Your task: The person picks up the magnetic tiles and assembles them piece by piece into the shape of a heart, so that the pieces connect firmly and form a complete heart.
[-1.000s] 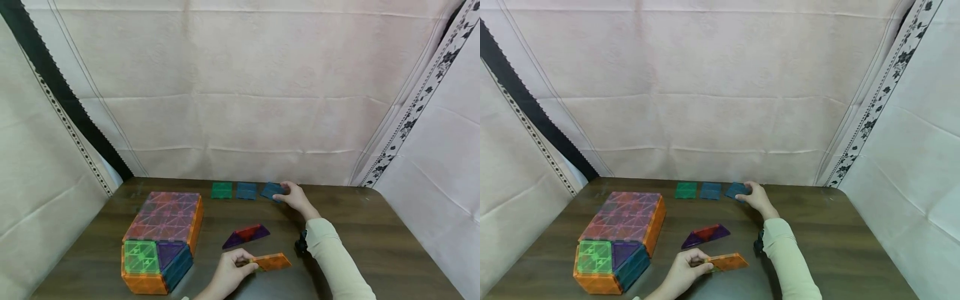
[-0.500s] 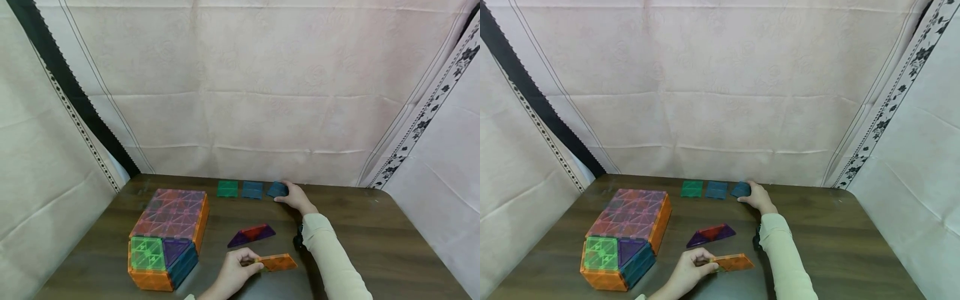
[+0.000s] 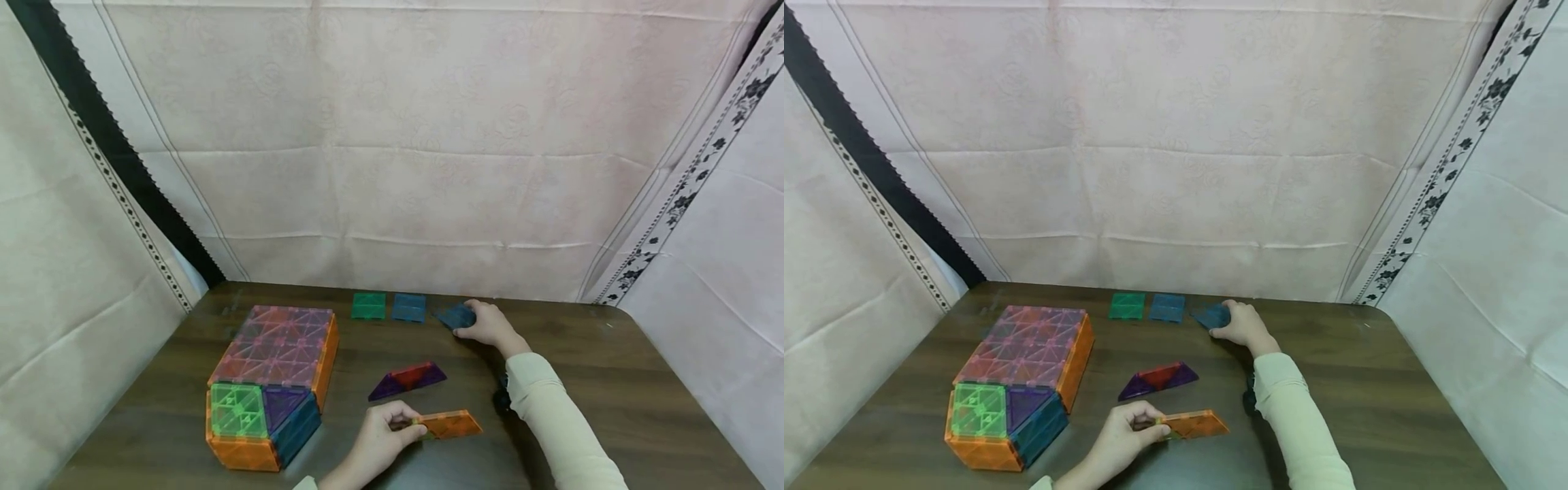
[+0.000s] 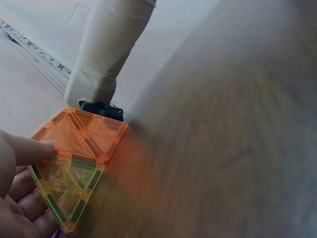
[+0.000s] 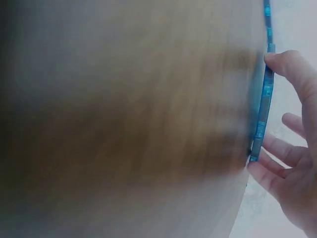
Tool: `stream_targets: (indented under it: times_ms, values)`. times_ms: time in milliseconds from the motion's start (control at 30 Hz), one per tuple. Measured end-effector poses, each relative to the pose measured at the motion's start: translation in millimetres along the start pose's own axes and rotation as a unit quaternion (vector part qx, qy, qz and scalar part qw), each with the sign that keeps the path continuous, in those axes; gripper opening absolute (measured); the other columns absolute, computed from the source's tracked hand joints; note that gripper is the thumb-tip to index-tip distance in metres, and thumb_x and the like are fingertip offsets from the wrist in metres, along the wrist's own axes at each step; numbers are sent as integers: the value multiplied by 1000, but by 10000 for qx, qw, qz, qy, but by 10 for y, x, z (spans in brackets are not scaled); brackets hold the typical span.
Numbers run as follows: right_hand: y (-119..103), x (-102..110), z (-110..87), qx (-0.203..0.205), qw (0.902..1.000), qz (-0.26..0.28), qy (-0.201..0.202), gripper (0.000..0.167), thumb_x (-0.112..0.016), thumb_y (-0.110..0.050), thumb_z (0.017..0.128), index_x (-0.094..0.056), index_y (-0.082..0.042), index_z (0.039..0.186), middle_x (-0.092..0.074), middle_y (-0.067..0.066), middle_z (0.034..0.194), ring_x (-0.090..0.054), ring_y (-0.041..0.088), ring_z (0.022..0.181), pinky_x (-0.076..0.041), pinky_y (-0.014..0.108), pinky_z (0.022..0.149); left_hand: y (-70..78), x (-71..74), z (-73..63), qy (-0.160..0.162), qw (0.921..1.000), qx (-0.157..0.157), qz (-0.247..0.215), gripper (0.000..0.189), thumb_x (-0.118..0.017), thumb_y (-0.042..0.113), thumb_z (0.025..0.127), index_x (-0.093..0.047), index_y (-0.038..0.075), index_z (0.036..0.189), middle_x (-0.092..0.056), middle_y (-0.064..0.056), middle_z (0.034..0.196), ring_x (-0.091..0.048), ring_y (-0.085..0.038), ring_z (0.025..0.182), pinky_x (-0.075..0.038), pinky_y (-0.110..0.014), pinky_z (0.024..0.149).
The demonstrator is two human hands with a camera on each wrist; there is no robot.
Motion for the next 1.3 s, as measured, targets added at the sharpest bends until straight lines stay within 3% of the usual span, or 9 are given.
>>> stream_targets:
  times_ms: [300,533,667,833,933,1100,1300]
  values:
    - [117,133,-412,40,9938,1106,47,82,-74,-41,83,-37,-1,144,-51,24,133,-51,40,119,-44,54,94,26,6,-8,-11,9999,-127,31,11,-76,5,81,-72,-1,88,-73,-16,84,-63,-2,70,-51,-19,65]
    - [49,189,-870,650,9826,1729,-188,85,-78,-26,80,-32,7,144,-47,20,120,-54,30,105,-53,39,83,24,6,6,-30,10000,-33,-77,10,-76,5,81,-72,-1,89,-73,-15,86,-65,-3,72,-52,-18,65]
    - [-29,165,-1142,1142,9705,2082,-422,84,-80,-17,77,-33,9,141,-44,18,120,-53,31,106,-53,40,86,5,10,13,-23,10000,13,-65,11,-75,5,81,-72,-1,90,-73,-15,86,-65,-4,72,-52,-18,64]
    - [-146,117,-1398,1566,9669,1901,-662,85,-81,-18,75,-34,8,140,-42,13,124,-52,33,113,-49,44,93,-12,15,17,-73,10000,6,-24,10,-75,4,82,-72,-1,90,-73,-15,88,-67,-7,74,-52,-18,65]
    - [-221,91,-1475,1690,9684,1661,-782,84,-81,-18,74,-35,8,139,-41,10,125,-50,27,116,-46,42,97,-13,24,14,-110,9999,20,-43,10,-74,4,82,-72,-1,90,-73,-15,89,-67,-7,75,-52,-18,65]
    - [-314,62,-1523,1693,9710,1383,-964,83,-82,-16,72,-38,5,139,-40,4,127,-47,16,112,-45,34,98,-15,25,9,-199,9998,11,-63,10,-74,4,83,-72,-1,91,-73,-16,88,-65,-5,73,-51,-19,63]
    - [-383,34,-1554,1617,9683,1402,-1285,83,-80,-17,73,-36,4,140,-40,2,128,-47,20,117,-42,37,102,-15,33,0,-296,9995,-82,10,11,-74,5,83,-72,-1,91,-73,-16,88,-64,-4,71,-51,-20,64]
Point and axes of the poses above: each hand's wrist, its own z-axis towards the middle knuckle, its own x-axis out of the back of the hand, y = z × x, the point moved 2 cm from there along z, towards the middle knuckle
